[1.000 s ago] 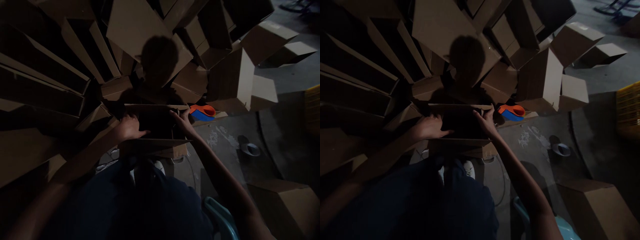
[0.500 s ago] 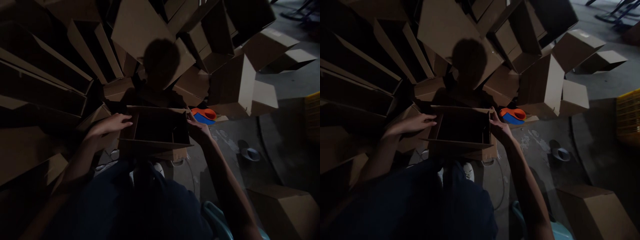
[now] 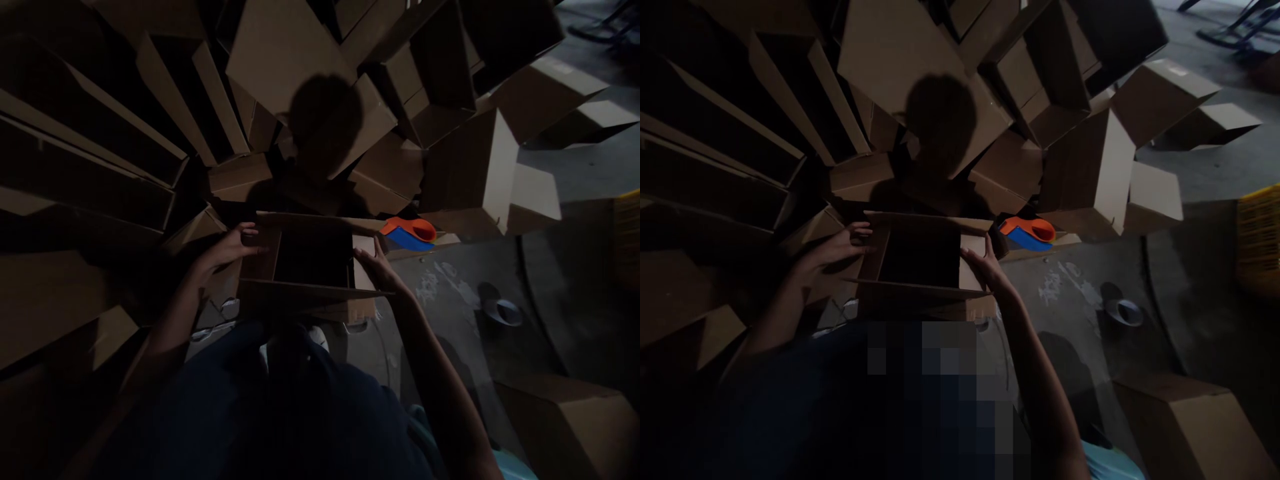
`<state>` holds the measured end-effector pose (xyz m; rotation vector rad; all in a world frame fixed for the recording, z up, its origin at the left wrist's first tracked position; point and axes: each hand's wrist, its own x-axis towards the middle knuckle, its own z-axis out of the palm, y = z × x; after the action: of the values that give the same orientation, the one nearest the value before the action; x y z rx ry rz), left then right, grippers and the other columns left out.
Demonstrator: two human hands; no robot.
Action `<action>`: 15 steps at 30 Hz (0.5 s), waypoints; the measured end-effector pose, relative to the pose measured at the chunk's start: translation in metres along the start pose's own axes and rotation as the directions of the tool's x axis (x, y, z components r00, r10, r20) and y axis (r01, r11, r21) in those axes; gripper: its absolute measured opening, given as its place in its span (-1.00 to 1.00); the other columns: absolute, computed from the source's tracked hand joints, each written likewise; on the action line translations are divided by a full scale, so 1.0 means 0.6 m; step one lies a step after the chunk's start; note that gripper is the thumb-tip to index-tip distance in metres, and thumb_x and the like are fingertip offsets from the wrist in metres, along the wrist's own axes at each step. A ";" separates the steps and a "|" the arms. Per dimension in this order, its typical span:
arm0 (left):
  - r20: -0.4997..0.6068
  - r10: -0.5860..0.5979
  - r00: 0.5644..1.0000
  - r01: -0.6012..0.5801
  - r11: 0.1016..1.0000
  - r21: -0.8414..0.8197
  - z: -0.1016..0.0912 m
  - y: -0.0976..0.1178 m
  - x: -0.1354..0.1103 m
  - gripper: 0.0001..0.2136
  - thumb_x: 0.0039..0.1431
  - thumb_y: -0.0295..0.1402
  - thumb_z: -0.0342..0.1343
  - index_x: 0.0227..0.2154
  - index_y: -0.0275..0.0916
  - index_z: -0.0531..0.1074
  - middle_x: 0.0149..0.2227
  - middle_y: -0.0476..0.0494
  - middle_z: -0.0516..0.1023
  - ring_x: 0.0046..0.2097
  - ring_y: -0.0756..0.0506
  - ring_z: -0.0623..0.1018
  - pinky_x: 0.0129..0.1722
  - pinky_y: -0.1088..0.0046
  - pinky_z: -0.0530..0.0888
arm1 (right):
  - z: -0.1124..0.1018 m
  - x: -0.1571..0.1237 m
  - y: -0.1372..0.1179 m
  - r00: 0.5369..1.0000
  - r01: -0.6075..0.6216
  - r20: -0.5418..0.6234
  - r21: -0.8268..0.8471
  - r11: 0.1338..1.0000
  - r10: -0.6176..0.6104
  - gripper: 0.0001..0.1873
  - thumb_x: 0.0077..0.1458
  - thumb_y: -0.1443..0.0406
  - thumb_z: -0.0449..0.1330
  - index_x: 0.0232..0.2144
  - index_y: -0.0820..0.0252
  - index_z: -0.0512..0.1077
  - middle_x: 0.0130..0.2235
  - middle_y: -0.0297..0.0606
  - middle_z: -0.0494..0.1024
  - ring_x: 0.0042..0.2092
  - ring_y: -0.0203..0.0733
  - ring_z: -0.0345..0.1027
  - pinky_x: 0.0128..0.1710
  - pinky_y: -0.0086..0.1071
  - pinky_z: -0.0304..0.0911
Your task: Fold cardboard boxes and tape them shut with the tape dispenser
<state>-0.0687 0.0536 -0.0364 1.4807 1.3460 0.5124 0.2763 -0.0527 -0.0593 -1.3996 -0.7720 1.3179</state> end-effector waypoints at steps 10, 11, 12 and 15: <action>0.095 -0.100 0.990 0.098 0.995 0.029 0.002 0.040 -0.017 -0.36 -0.25 -0.09 0.44 -0.02 -0.12 0.47 0.18 -0.24 0.48 0.23 -0.31 0.44 0.25 0.15 0.33 | 0.003 -0.006 -0.007 0.999 -0.024 -0.036 -0.069 0.997 0.021 -0.15 -0.27 0.01 0.47 0.11 -0.06 0.33 -0.02 -0.22 0.55 0.03 0.02 0.46 0.05 -0.13 0.43; 0.098 -0.102 0.990 0.097 0.994 0.048 0.002 0.041 -0.017 -0.36 -0.24 -0.07 0.44 -0.02 -0.12 0.47 0.19 -0.23 0.48 0.23 -0.30 0.44 0.25 0.16 0.34 | 0.004 -0.007 -0.008 0.998 -0.035 -0.046 -0.073 0.997 0.031 -0.15 -0.29 0.01 0.47 0.09 -0.07 0.34 -0.03 -0.22 0.55 0.03 0.03 0.45 0.05 -0.12 0.43; 0.094 -0.109 0.990 0.102 0.992 0.076 0.000 0.041 -0.018 -0.36 -0.22 -0.06 0.43 -0.01 -0.11 0.48 0.19 -0.22 0.48 0.23 -0.30 0.44 0.24 0.16 0.35 | 0.005 -0.008 -0.009 0.997 -0.049 -0.055 -0.077 0.996 0.045 -0.15 -0.31 0.01 0.48 0.07 -0.07 0.35 -0.04 -0.23 0.56 0.02 0.04 0.45 0.05 -0.11 0.43; 0.090 -0.134 0.987 0.117 0.978 0.175 -0.003 0.045 -0.020 -0.39 -0.18 0.00 0.42 -0.01 -0.07 0.52 0.19 -0.20 0.49 0.22 -0.33 0.46 0.20 0.16 0.41 | 0.007 -0.009 -0.010 0.996 -0.066 -0.071 -0.079 0.995 0.061 -0.18 -0.34 0.00 0.49 0.03 -0.07 0.36 -0.06 -0.22 0.56 0.02 0.07 0.45 0.02 -0.08 0.44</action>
<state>-0.0610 0.0476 -0.0085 1.5256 1.4203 0.2433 0.2722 -0.0548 -0.0514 -1.5375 -0.7476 1.2923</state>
